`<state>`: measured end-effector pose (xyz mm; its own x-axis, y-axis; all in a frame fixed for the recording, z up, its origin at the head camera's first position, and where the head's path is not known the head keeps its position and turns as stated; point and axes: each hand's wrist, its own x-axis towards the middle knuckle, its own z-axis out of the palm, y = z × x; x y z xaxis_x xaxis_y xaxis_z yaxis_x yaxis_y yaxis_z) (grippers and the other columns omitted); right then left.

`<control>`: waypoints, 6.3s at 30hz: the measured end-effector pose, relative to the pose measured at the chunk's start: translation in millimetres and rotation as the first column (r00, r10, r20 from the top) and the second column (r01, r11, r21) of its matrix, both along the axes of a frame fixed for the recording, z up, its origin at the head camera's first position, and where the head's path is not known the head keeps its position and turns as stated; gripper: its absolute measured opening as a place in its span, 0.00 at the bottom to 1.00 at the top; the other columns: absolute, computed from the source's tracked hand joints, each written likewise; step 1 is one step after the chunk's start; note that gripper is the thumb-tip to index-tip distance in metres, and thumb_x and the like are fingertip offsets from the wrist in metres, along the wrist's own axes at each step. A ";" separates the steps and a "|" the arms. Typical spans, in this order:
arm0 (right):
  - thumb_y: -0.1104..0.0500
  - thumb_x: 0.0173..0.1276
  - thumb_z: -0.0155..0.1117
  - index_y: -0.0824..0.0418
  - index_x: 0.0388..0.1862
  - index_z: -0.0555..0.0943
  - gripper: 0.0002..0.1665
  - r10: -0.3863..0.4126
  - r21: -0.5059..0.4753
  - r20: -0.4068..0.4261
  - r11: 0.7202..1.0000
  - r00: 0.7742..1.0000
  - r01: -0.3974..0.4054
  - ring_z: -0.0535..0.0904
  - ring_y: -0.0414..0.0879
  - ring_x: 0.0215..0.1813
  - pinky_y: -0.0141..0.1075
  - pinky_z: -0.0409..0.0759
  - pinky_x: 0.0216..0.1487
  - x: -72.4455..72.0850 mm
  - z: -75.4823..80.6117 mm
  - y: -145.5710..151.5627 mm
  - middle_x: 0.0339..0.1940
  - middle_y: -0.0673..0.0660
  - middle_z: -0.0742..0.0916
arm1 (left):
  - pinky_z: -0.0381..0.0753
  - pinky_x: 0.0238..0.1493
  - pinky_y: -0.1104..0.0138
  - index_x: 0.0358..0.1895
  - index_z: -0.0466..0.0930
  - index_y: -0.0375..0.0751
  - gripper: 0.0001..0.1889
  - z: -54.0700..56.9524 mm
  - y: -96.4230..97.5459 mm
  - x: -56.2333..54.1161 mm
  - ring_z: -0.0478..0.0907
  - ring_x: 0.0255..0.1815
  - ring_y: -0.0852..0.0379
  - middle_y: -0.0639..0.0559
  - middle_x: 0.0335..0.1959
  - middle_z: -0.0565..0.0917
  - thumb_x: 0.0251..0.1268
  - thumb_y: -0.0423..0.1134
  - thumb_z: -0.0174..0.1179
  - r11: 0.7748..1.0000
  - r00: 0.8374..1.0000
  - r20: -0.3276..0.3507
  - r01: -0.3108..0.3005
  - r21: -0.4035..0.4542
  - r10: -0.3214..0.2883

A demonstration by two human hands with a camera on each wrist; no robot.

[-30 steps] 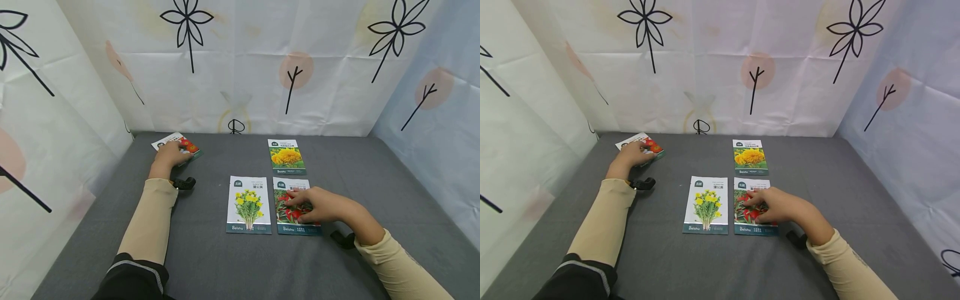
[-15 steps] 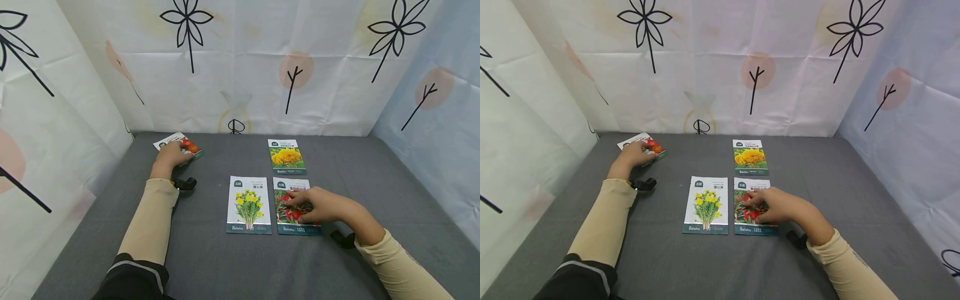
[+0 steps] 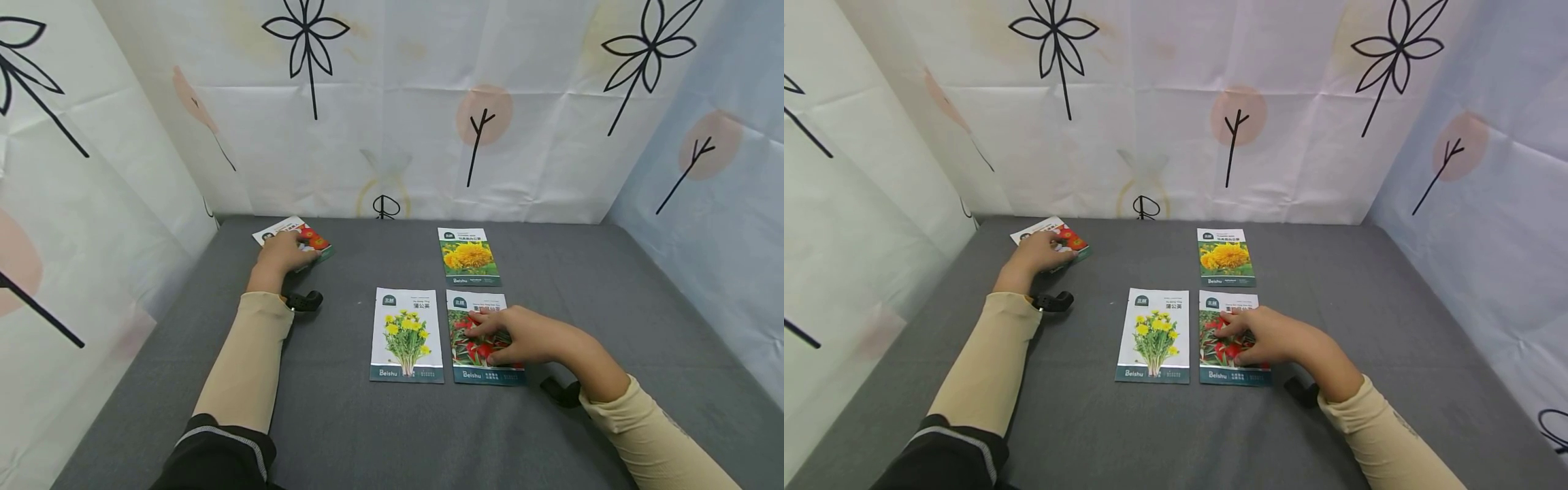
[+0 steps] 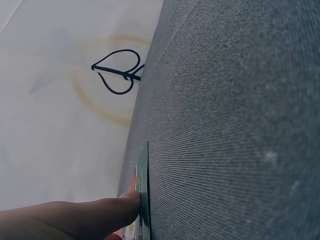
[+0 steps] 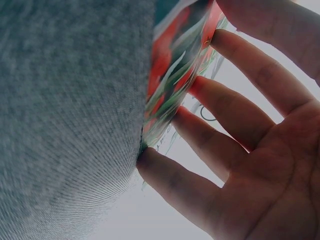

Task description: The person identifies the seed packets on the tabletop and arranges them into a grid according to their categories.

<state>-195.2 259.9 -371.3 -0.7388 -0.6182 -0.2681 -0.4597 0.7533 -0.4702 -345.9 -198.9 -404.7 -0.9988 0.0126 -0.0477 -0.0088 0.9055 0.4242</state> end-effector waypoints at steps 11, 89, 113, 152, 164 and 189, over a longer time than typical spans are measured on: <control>0.58 0.67 0.78 0.51 0.67 0.86 0.29 0.000 0.008 0.000 1.000 1.000 0.000 0.67 0.65 0.83 0.57 0.80 0.69 0.4 -1.3 0.7 0.81 0.62 0.75 | 0.73 0.68 0.35 0.75 0.72 0.34 0.37 -3.7 2.7 -0.4 0.71 0.70 0.26 0.31 0.72 0.75 0.73 0.57 0.60 1.000 1.000 -0.006 -0.007 0.004 0.007; 0.60 0.66 0.77 0.51 0.67 0.86 0.29 -0.006 -0.007 -0.003 1.000 1.000 0.006 0.66 0.64 0.83 0.54 0.82 0.66 0.3 -1.9 0.3 0.81 0.62 0.75 | 0.74 0.71 0.39 0.76 0.72 0.32 0.36 -2.8 13.3 -1.3 0.74 0.70 0.30 0.32 0.71 0.78 0.74 0.55 0.61 0.998 0.998 -0.009 0.065 0.017 -0.065; 0.60 0.66 0.77 0.51 0.67 0.86 0.29 -0.019 0.000 0.003 1.000 1.000 0.019 0.66 0.65 0.83 0.55 0.81 0.67 1.1 -1.1 -1.1 0.81 0.61 0.74 | 0.73 0.73 0.41 0.75 0.71 0.29 0.37 -1.6 16.1 -1.6 0.76 0.70 0.32 0.32 0.70 0.79 0.74 0.54 0.62 0.994 0.994 -0.013 0.111 0.015 -0.111; 0.60 0.67 0.76 0.50 0.67 0.86 0.29 -0.033 0.019 0.000 0.999 0.999 0.033 0.65 0.62 0.84 0.59 0.78 0.71 -2.0 -4.1 1.4 0.81 0.59 0.74 | 0.74 0.72 0.42 0.75 0.72 0.30 0.37 -6.2 21.7 -5.7 0.77 0.70 0.33 0.31 0.71 0.79 0.73 0.54 0.63 0.990 0.990 -0.038 0.136 0.038 -0.134; 0.60 0.67 0.76 0.50 0.67 0.86 0.29 -0.031 0.019 0.005 0.999 1.000 0.031 0.64 0.64 0.84 0.60 0.77 0.72 -1.9 -4.7 1.7 0.81 0.60 0.74 | 0.74 0.72 0.42 0.75 0.72 0.30 0.36 -4.9 24.6 -4.1 0.77 0.70 0.33 0.31 0.70 0.79 0.73 0.52 0.63 0.988 0.988 -0.033 0.151 0.031 -0.150; 0.59 0.66 0.77 0.50 0.67 0.86 0.29 -0.029 0.003 0.011 1.000 1.000 0.029 0.65 0.65 0.84 0.59 0.78 0.71 0.3 -2.2 -0.6 0.81 0.61 0.74 | 0.72 0.74 0.42 0.76 0.70 0.28 0.38 -2.2 27.3 -1.8 0.75 0.72 0.33 0.31 0.71 0.78 0.72 0.51 0.64 0.986 0.987 -0.036 0.159 0.058 -0.157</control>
<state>-194.9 259.3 -373.5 -0.7536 -0.5957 -0.2779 -0.4321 0.7676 -0.4735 -347.7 -171.6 -406.9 -0.9850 0.1723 -0.0105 0.1466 0.8672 0.4759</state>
